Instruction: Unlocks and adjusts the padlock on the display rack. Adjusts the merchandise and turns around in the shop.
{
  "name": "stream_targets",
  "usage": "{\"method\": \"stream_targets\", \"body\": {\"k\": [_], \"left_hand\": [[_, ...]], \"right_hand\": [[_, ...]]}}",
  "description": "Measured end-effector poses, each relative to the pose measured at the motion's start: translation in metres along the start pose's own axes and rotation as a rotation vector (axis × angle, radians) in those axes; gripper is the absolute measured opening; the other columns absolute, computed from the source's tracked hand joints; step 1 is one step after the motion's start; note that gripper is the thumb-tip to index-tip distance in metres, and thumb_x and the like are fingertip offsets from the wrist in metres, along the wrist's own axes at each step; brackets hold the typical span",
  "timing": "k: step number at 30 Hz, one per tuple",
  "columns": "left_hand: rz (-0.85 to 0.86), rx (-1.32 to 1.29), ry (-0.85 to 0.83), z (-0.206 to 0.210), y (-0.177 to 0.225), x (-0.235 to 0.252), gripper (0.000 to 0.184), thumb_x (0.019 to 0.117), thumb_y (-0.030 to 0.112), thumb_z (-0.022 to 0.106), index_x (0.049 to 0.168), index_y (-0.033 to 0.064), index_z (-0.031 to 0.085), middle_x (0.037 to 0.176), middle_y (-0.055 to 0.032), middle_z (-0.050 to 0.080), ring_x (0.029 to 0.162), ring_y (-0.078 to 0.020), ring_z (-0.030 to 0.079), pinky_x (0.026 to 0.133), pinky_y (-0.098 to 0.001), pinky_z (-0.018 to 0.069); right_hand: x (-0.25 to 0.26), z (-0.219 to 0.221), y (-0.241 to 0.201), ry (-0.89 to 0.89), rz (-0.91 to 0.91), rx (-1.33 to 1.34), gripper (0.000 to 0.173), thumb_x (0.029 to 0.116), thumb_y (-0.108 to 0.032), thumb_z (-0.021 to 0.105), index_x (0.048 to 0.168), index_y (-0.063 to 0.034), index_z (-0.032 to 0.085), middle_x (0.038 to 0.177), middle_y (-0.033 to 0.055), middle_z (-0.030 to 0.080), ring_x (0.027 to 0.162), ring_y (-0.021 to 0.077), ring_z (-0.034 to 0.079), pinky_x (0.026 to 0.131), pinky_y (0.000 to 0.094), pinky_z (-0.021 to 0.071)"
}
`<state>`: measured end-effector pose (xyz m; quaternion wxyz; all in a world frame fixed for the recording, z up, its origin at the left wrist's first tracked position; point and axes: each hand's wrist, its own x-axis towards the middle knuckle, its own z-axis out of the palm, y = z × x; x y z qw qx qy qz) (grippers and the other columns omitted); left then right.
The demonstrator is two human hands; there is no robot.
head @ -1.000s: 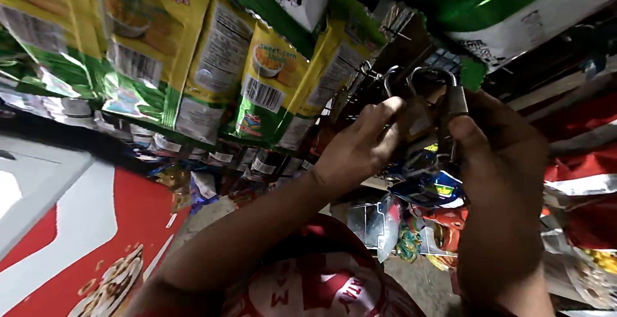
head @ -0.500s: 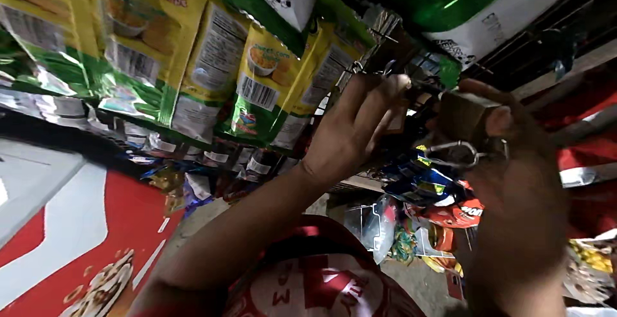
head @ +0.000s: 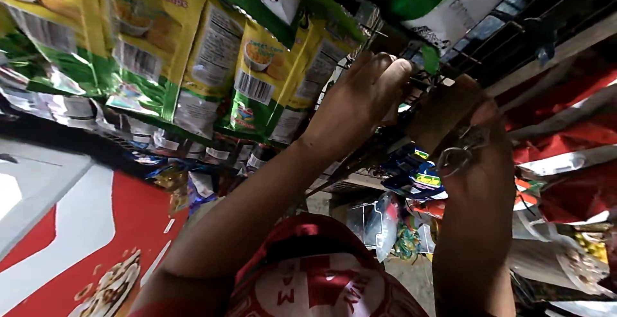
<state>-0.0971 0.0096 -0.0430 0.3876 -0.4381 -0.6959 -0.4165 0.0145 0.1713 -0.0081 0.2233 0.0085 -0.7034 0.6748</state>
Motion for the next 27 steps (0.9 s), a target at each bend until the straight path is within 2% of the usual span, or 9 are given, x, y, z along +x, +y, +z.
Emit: {"method": "stream_targets", "body": {"k": [4,6,10,12,13,17,20,23,27], "left_hand": [[-0.035,-0.086,0.021,-0.001,0.0,-0.003,0.022,0.0961,-0.001,0.059,0.115,-0.0024,0.07,0.106,-0.0195,0.071,0.105,-0.0312,0.067,0.098,-0.0353,0.0511],[-0.029,-0.143,0.018,0.0,-0.001,-0.005,0.021,0.0967,0.0,0.058,0.112,-0.0014,0.073,0.106,-0.0183,0.073,0.104,-0.0307,0.067,0.098,-0.0362,0.0498],[-0.037,-0.286,-0.001,0.002,0.0,-0.012,0.043,0.0996,0.029,0.052,0.118,-0.0048,0.07,0.118,-0.0215,0.07,0.115,-0.0305,0.061,0.106,-0.0381,0.043],[-0.079,-0.286,-0.005,0.004,0.002,-0.013,0.063,0.0937,0.052,0.062,0.119,-0.0058,0.069,0.122,-0.0232,0.066,0.12,-0.0311,0.058,0.109,-0.0384,0.0418],[-0.108,-0.269,-0.002,0.004,0.004,-0.013,0.067,0.09,0.056,0.068,0.117,-0.0054,0.069,0.122,-0.0229,0.065,0.121,-0.0311,0.059,0.109,-0.0383,0.043],[-0.159,-0.21,0.011,0.006,0.005,-0.01,0.048,0.0923,0.038,0.073,0.111,-0.0057,0.07,0.115,-0.0221,0.067,0.112,-0.0305,0.064,0.1,-0.0385,0.0502],[-0.218,-0.284,0.031,0.004,0.007,-0.008,0.054,0.0888,0.037,0.079,0.117,-0.0073,0.065,0.114,-0.0213,0.066,0.107,-0.0254,0.065,0.096,-0.0342,0.053],[-0.376,-0.431,0.056,0.004,0.01,-0.007,0.063,0.0822,0.034,0.085,0.123,-0.0067,0.058,0.117,-0.0182,0.058,0.097,-0.0159,0.061,0.083,-0.0245,0.0541],[-0.516,-0.549,0.057,0.004,0.013,-0.004,0.064,0.0795,0.033,0.087,0.123,-0.0021,0.055,0.116,-0.0134,0.052,0.087,-0.0096,0.058,0.073,-0.0191,0.0517]], "right_hand": [[0.004,0.009,0.003,-0.008,0.051,0.342,0.035,0.1099,-0.037,0.04,0.135,-0.0172,0.055,0.124,0.0018,0.067,0.116,0.0173,0.066,0.097,0.0384,0.0573],[0.004,0.018,0.003,0.078,0.073,0.519,0.034,0.1121,-0.035,0.032,0.124,-0.015,0.057,0.115,0.0039,0.069,0.109,0.0176,0.07,0.094,0.0378,0.0602],[0.003,0.022,0.01,0.081,0.034,0.686,0.033,0.1124,-0.03,0.032,0.114,-0.0149,0.061,0.106,0.0028,0.071,0.1,0.0161,0.071,0.091,0.0361,0.0611],[0.002,0.026,0.011,0.083,0.055,0.668,0.03,0.1111,-0.03,0.039,0.111,-0.0151,0.065,0.101,0.0021,0.073,0.097,0.0152,0.073,0.09,0.0361,0.0621],[0.002,0.028,0.011,0.085,0.063,0.63,0.027,0.1105,-0.031,0.041,0.111,-0.0157,0.064,0.101,0.0013,0.072,0.097,0.0141,0.072,0.091,0.035,0.0615],[0.004,0.031,0.02,0.082,0.026,0.496,0.021,0.1087,-0.031,0.047,0.114,-0.0176,0.062,0.098,-0.0029,0.071,0.093,0.0077,0.07,0.086,0.026,0.0602],[0.008,0.028,0.024,0.082,0.003,0.481,0.023,0.1086,-0.03,0.047,0.124,-0.0171,0.058,0.106,-0.0013,0.07,0.1,0.0091,0.069,0.091,0.0281,0.0588],[0.01,0.031,0.02,0.13,0.017,0.45,0.019,0.1096,-0.028,0.044,0.111,-0.0182,0.06,0.098,-0.003,0.07,0.092,0.0073,0.07,0.085,0.026,0.0606],[0.014,0.033,0.021,0.119,-0.007,0.442,0.02,0.11,-0.027,0.044,0.116,-0.0164,0.06,0.102,-0.001,0.07,0.094,0.0082,0.07,0.085,0.0254,0.0606]]}}
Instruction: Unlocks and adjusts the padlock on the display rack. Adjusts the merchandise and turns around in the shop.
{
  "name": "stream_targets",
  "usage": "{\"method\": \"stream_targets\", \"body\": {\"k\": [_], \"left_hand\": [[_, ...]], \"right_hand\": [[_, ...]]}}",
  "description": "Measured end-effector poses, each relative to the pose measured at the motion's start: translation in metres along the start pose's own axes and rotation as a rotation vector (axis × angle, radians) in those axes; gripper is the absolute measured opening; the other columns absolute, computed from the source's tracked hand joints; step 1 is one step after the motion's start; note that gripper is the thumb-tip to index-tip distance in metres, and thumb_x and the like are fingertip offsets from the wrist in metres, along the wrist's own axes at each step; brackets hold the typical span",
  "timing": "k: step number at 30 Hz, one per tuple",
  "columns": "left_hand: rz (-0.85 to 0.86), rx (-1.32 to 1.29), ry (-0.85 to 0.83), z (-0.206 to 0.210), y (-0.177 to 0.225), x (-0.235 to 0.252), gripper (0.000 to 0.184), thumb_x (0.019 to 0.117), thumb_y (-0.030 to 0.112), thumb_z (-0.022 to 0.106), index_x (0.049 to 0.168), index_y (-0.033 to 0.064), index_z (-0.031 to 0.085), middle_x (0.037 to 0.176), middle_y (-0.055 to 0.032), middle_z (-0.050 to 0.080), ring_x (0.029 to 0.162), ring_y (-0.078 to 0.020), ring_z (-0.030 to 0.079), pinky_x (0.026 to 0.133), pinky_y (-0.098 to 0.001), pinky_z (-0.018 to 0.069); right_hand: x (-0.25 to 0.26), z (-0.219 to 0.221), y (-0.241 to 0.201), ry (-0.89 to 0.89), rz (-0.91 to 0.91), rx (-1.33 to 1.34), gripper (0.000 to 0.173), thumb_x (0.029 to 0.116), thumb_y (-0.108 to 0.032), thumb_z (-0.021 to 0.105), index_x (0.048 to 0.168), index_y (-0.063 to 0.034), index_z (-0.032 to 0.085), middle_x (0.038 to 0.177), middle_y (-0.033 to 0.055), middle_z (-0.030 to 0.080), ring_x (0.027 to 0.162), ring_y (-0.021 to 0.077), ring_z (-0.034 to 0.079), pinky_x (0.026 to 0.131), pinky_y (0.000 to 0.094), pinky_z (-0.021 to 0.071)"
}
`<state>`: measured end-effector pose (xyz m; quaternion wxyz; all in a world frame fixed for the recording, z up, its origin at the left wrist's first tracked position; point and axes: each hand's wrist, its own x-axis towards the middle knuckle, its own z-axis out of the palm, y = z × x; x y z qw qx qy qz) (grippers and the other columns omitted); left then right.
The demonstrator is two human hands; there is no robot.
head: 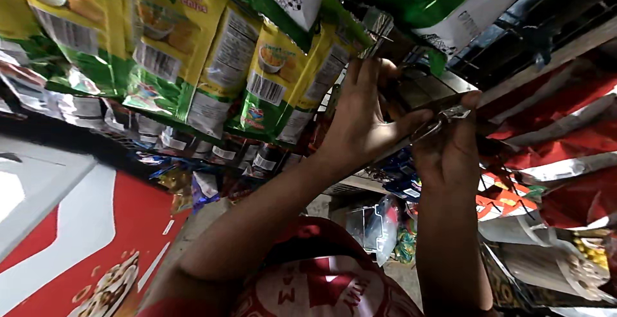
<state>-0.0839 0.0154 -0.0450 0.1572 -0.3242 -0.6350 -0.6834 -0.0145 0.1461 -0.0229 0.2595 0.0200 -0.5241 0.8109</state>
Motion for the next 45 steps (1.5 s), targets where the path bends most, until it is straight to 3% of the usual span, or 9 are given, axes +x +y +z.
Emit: {"method": "stream_targets", "body": {"k": [6,16,21,23,27,33,37,40,45], "left_hand": [[-0.1,-0.065,-0.046,-0.003,0.005,0.003,0.063,0.0805,0.027,0.086,0.126,-0.0005,0.052,0.117,-0.0128,0.052,0.088,-0.0086,0.06,0.074,-0.0184,0.0535],[-0.084,-0.015,-0.071,-0.005,0.006,0.011,0.054,0.0852,0.023,0.082,0.125,-0.0007,0.054,0.118,-0.0157,0.054,0.091,-0.0121,0.058,0.076,-0.0208,0.0512],[-0.039,0.048,-0.033,-0.005,0.009,0.004,0.049,0.0859,0.021,0.082,0.123,-0.0022,0.06,0.116,-0.0176,0.058,0.093,-0.0169,0.06,0.079,-0.0257,0.0524],[0.032,0.041,-0.034,-0.008,0.003,0.0,0.051,0.0847,0.021,0.084,0.124,-0.0042,0.062,0.119,-0.0199,0.058,0.1,-0.0201,0.062,0.084,-0.0278,0.0548],[0.126,0.043,-0.132,-0.015,0.0,-0.001,0.051,0.0851,0.019,0.083,0.126,-0.005,0.063,0.125,-0.0202,0.056,0.096,-0.0165,0.065,0.081,-0.0247,0.0577],[0.286,0.299,-0.175,-0.013,-0.005,0.008,0.034,0.0856,0.004,0.072,0.118,-0.0049,0.069,0.119,-0.0227,0.058,0.091,-0.0229,0.065,0.08,-0.0299,0.0574],[0.232,0.455,-0.196,-0.006,-0.004,0.014,0.023,0.0951,0.007,0.067,0.116,-0.0011,0.072,0.124,-0.0251,0.061,0.109,-0.0342,0.065,0.093,-0.0401,0.0566],[0.334,0.583,-0.175,0.0,-0.008,0.016,0.018,0.0972,0.008,0.065,0.112,0.0,0.072,0.122,-0.0266,0.065,0.109,-0.0395,0.067,0.089,-0.0447,0.0578],[0.507,0.613,-0.1,0.001,-0.018,0.017,0.013,0.0956,0.004,0.064,0.104,0.0005,0.074,0.106,-0.0197,0.072,0.103,-0.0348,0.07,0.087,-0.0423,0.058]], "right_hand": [[0.001,0.002,0.002,0.027,-0.025,-0.017,0.016,0.1078,-0.025,0.05,0.117,-0.0158,0.06,0.104,0.0,0.069,0.096,0.0095,0.07,0.084,0.0269,0.061],[0.006,0.015,0.003,0.102,-0.014,-0.131,0.018,0.1108,-0.028,0.042,0.112,-0.0174,0.058,0.091,-0.0051,0.066,0.082,0.0058,0.068,0.076,0.0255,0.0612],[-0.003,0.015,-0.009,0.045,0.036,-0.284,0.039,0.1106,-0.034,0.043,0.147,-0.0207,0.038,0.108,-0.005,0.064,0.086,0.0072,0.069,0.075,0.0267,0.0626],[-0.004,0.011,-0.014,0.007,0.041,-0.369,0.046,0.1104,-0.039,0.04,0.153,-0.0238,0.032,0.112,-0.005,0.063,0.088,0.008,0.069,0.076,0.0282,0.0619],[0.001,0.006,-0.023,-0.033,0.018,-0.426,0.042,0.1108,-0.038,0.039,0.148,-0.0182,0.042,0.112,-0.0015,0.067,0.091,0.0121,0.071,0.08,0.033,0.0635],[0.006,-0.003,-0.031,0.02,0.121,-0.104,0.031,0.113,-0.033,0.031,0.124,-0.0155,0.054,0.107,0.0009,0.068,0.1,0.0139,0.07,0.086,0.0351,0.0619],[-0.003,-0.001,-0.035,0.142,0.147,-0.037,0.033,0.1128,-0.037,0.029,0.115,-0.0156,0.054,0.103,0.0027,0.068,0.093,0.0118,0.071,0.073,0.0269,0.0619],[-0.005,-0.006,-0.036,0.124,0.162,0.009,0.037,0.1125,-0.039,0.028,0.115,-0.015,0.056,0.103,0.0033,0.069,0.094,0.0121,0.072,0.075,0.0256,0.0621],[-0.009,-0.004,-0.028,0.162,0.131,0.047,0.032,0.112,-0.038,0.033,0.119,-0.0159,0.055,0.105,0.0033,0.069,0.094,0.0141,0.072,0.077,0.0301,0.0634]]}}
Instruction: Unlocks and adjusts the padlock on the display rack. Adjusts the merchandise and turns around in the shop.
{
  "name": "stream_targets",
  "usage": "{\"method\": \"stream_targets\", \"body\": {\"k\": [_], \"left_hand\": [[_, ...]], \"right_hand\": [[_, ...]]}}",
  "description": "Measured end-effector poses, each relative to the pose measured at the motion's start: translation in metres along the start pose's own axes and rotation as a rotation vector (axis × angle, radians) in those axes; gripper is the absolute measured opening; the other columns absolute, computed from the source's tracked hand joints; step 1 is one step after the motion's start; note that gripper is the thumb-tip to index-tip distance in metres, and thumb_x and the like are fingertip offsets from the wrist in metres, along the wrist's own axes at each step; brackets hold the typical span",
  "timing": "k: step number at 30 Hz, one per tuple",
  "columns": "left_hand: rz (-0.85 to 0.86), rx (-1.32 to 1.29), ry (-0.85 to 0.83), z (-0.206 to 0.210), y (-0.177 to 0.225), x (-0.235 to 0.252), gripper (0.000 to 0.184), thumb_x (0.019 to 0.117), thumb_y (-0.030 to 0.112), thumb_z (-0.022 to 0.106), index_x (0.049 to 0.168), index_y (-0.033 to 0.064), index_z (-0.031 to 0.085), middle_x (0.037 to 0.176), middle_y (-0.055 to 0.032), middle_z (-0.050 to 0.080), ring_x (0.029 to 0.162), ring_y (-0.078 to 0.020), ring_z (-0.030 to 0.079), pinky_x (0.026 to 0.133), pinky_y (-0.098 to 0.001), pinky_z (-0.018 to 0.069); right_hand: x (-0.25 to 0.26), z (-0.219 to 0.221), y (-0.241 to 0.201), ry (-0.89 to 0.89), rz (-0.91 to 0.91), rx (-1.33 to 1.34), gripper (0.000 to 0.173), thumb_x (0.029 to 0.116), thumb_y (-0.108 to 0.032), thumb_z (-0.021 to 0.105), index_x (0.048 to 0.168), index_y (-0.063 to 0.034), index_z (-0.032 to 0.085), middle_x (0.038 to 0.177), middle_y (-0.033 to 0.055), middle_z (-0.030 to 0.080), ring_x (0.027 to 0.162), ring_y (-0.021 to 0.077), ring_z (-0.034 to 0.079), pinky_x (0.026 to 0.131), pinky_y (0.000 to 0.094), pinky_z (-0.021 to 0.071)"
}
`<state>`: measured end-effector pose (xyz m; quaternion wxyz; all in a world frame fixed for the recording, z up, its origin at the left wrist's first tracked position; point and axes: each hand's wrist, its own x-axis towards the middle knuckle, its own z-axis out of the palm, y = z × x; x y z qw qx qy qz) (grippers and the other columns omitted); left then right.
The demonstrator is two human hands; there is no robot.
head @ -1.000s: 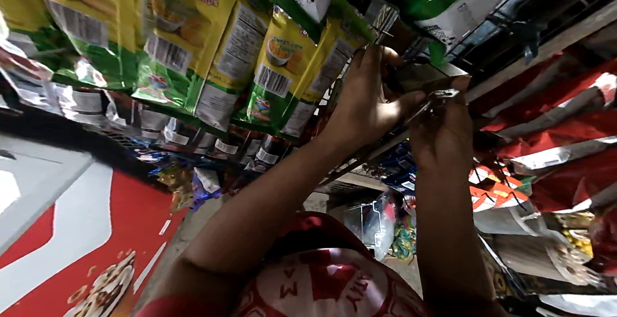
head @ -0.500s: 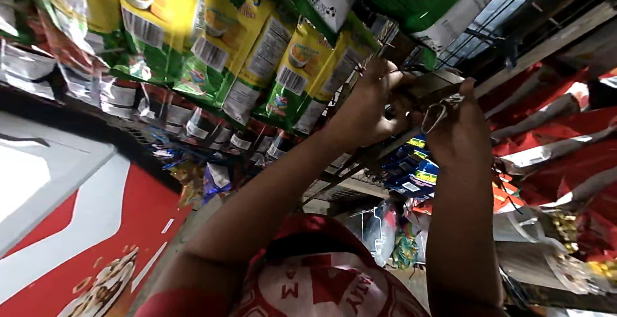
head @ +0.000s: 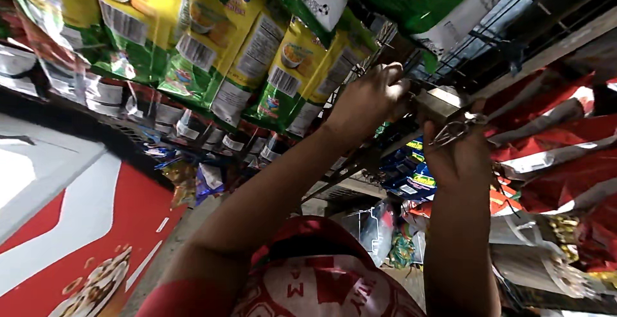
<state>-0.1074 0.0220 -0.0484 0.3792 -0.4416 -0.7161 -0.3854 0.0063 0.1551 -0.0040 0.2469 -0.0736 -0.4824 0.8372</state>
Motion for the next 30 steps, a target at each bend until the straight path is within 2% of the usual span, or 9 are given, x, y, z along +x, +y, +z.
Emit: {"method": "stream_targets", "body": {"k": [4,9,12,15,18,20,24,27,30], "left_hand": [[0.019,-0.009,-0.009,-0.001,-0.001,0.001,0.016,0.095,0.004,0.064,0.106,0.001,0.075,0.108,-0.019,0.073,0.107,-0.0346,0.07,0.094,-0.042,0.055],[0.056,-0.029,-0.005,0.0,-0.004,0.003,0.016,0.0972,0.009,0.063,0.103,0.0003,0.075,0.099,-0.0185,0.073,0.099,-0.0339,0.07,0.09,-0.0409,0.055],[0.072,-0.025,-0.006,0.0,-0.006,0.004,0.018,0.0977,0.013,0.063,0.102,0.0005,0.075,0.096,-0.0181,0.072,0.097,-0.0334,0.07,0.088,-0.0405,0.0547],[0.045,-0.048,-0.026,0.0,-0.002,0.005,0.021,0.0951,0.017,0.063,0.102,0.0004,0.074,0.093,-0.0173,0.069,0.095,-0.0326,0.067,0.087,-0.0399,0.0522],[0.043,-0.058,-0.039,-0.001,-0.002,0.005,0.021,0.0955,0.015,0.064,0.104,-0.0019,0.074,0.098,-0.0204,0.07,0.101,-0.0356,0.068,0.092,-0.0411,0.0532],[0.059,-0.055,-0.047,-0.002,-0.004,0.005,0.022,0.0967,0.013,0.063,0.106,-0.0032,0.073,0.101,-0.022,0.071,0.103,-0.037,0.068,0.094,-0.0417,0.053],[0.046,-0.088,-0.06,-0.001,-0.004,0.003,0.023,0.0955,0.014,0.063,0.107,-0.0024,0.073,0.104,-0.021,0.071,0.105,-0.0357,0.067,0.095,-0.0406,0.0525],[0.025,-0.109,-0.079,-0.002,-0.001,0.002,0.04,0.0866,0.031,0.068,0.108,-0.0026,0.072,0.104,-0.0208,0.068,0.102,-0.0353,0.065,0.092,-0.0431,0.0519],[-0.058,-0.085,-0.07,-0.003,0.011,0.002,0.076,0.0766,0.068,0.071,0.105,-0.0022,0.071,0.102,-0.0199,0.068,0.101,-0.0353,0.065,0.088,-0.0463,0.0532]], "right_hand": [[-0.002,0.007,0.001,0.029,-0.001,0.073,0.03,0.1127,-0.035,0.032,0.123,-0.0141,0.052,0.107,0.0042,0.067,0.097,0.0153,0.071,0.084,0.0329,0.0628],[-0.001,0.01,0.006,0.078,-0.053,0.123,0.025,0.113,-0.027,0.033,0.127,-0.0132,0.049,0.11,0.0052,0.066,0.1,0.0152,0.07,0.086,0.0319,0.0619],[0.003,0.011,0.007,0.119,-0.057,0.108,0.023,0.1126,-0.027,0.035,0.126,-0.0131,0.048,0.106,0.0046,0.065,0.093,0.0141,0.071,0.082,0.029,0.0622],[0.007,0.006,0.008,0.091,-0.055,0.122,0.027,0.1125,-0.029,0.035,0.128,-0.0132,0.049,0.107,0.0056,0.066,0.094,0.0152,0.071,0.084,0.0306,0.062],[0.012,-0.006,0.012,-0.007,-0.075,0.073,0.029,0.1133,-0.026,0.029,0.134,-0.0172,0.046,0.112,0.0021,0.066,0.099,0.0127,0.07,0.089,0.031,0.0607],[0.015,-0.011,0.013,-0.049,-0.102,0.039,0.026,0.113,-0.022,0.03,0.132,-0.0176,0.047,0.116,0.0012,0.066,0.104,0.0132,0.069,0.091,0.0318,0.0602],[0.015,-0.008,0.015,0.007,-0.127,0.042,0.024,0.1126,-0.021,0.032,0.126,-0.0167,0.052,0.11,0.0014,0.068,0.1,0.0126,0.07,0.087,0.0303,0.0615],[0.015,-0.003,0.014,0.061,-0.134,0.02,0.023,0.1128,-0.022,0.032,0.125,-0.016,0.05,0.109,0.0021,0.067,0.099,0.0138,0.07,0.086,0.0318,0.0617],[0.017,-0.003,0.015,0.016,-0.157,-0.022,0.023,0.1124,-0.026,0.035,0.121,-0.0167,0.054,0.106,0.0008,0.069,0.1,0.0126,0.07,0.087,0.0319,0.061]]}}
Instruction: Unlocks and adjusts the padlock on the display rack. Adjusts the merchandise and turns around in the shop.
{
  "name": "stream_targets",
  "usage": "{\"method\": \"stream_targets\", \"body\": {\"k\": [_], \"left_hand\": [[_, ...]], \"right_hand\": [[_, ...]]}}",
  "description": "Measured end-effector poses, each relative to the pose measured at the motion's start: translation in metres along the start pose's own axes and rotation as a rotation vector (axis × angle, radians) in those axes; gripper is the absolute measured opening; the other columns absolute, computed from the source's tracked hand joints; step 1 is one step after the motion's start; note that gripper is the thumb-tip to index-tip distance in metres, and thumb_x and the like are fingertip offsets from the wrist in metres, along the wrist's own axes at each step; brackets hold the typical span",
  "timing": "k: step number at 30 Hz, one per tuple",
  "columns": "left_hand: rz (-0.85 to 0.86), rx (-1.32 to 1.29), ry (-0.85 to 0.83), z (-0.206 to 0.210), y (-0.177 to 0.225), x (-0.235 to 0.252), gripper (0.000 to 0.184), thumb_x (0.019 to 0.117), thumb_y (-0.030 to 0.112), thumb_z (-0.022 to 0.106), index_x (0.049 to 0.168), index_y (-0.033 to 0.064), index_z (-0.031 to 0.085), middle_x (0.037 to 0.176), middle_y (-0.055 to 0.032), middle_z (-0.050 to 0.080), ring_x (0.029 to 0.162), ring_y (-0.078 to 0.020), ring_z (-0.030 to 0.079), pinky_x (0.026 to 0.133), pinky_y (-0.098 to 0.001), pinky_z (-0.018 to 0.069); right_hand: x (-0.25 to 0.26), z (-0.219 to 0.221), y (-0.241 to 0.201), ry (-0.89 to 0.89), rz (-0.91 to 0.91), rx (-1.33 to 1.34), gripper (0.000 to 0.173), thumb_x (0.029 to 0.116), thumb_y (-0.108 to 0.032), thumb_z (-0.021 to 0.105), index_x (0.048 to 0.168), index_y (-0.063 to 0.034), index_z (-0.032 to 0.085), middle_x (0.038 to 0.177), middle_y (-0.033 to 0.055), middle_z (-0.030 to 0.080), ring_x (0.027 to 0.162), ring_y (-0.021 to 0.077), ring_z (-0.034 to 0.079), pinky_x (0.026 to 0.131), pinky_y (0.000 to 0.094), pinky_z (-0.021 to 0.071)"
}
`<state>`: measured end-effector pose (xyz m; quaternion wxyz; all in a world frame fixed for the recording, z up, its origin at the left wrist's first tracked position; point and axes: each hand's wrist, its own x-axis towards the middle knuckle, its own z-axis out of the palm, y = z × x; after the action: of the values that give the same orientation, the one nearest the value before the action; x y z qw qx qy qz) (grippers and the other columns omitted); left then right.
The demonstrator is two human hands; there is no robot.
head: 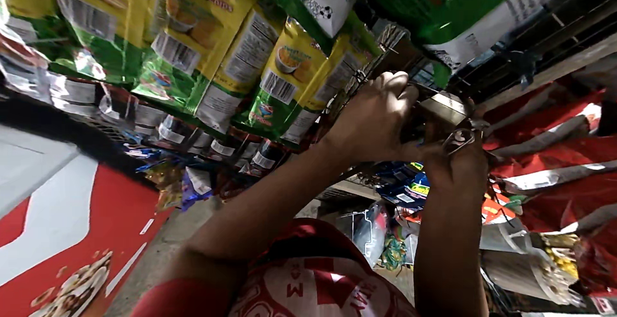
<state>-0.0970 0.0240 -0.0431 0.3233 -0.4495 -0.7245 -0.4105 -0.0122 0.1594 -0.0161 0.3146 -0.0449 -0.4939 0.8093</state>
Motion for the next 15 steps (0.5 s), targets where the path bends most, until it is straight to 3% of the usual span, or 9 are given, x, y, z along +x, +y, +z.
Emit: {"method": "stream_targets", "body": {"k": [3,7,11,15], "left_hand": [[-0.113,0.042,0.035,0.005,0.014,0.002,0.087,0.0706,0.08,0.067,0.1,-0.0016,0.071,0.096,-0.0177,0.067,0.094,-0.0341,0.065,0.08,-0.0473,0.0523],[-0.149,0.061,0.139,0.012,0.015,0.002,0.075,0.0773,0.071,0.069,0.095,-0.001,0.072,0.095,-0.0189,0.07,0.095,-0.0349,0.068,0.078,-0.0464,0.0534],[-0.23,0.033,0.166,0.016,0.019,0.001,0.081,0.073,0.073,0.072,0.106,-0.0018,0.072,0.108,-0.0213,0.07,0.102,-0.036,0.066,0.084,-0.049,0.0522],[-0.247,-0.017,0.269,0.026,0.014,0.0,0.075,0.0707,0.071,0.075,0.1,0.0028,0.072,0.095,-0.0133,0.064,0.091,-0.0299,0.062,0.077,-0.0449,0.0486]], "right_hand": [[0.002,-0.004,0.001,-0.034,-0.009,-0.026,0.023,0.1125,-0.023,0.034,0.121,-0.0155,0.053,0.107,0.0011,0.068,0.102,0.0118,0.069,0.09,0.0322,0.0596],[0.003,0.002,0.001,0.031,0.006,0.036,0.023,0.1127,-0.024,0.031,0.116,-0.016,0.052,0.103,0.0019,0.067,0.099,0.0132,0.069,0.089,0.0331,0.0602],[0.001,0.01,0.004,0.051,-0.09,-0.062,0.019,0.1121,-0.023,0.033,0.111,-0.0187,0.052,0.101,-0.0003,0.067,0.098,0.0118,0.069,0.086,0.0333,0.06],[-0.003,0.017,0.009,0.016,-0.171,-0.16,0.012,0.1098,-0.022,0.044,0.107,-0.0216,0.055,0.097,-0.0037,0.067,0.093,0.0098,0.069,0.082,0.0316,0.0604]]}}
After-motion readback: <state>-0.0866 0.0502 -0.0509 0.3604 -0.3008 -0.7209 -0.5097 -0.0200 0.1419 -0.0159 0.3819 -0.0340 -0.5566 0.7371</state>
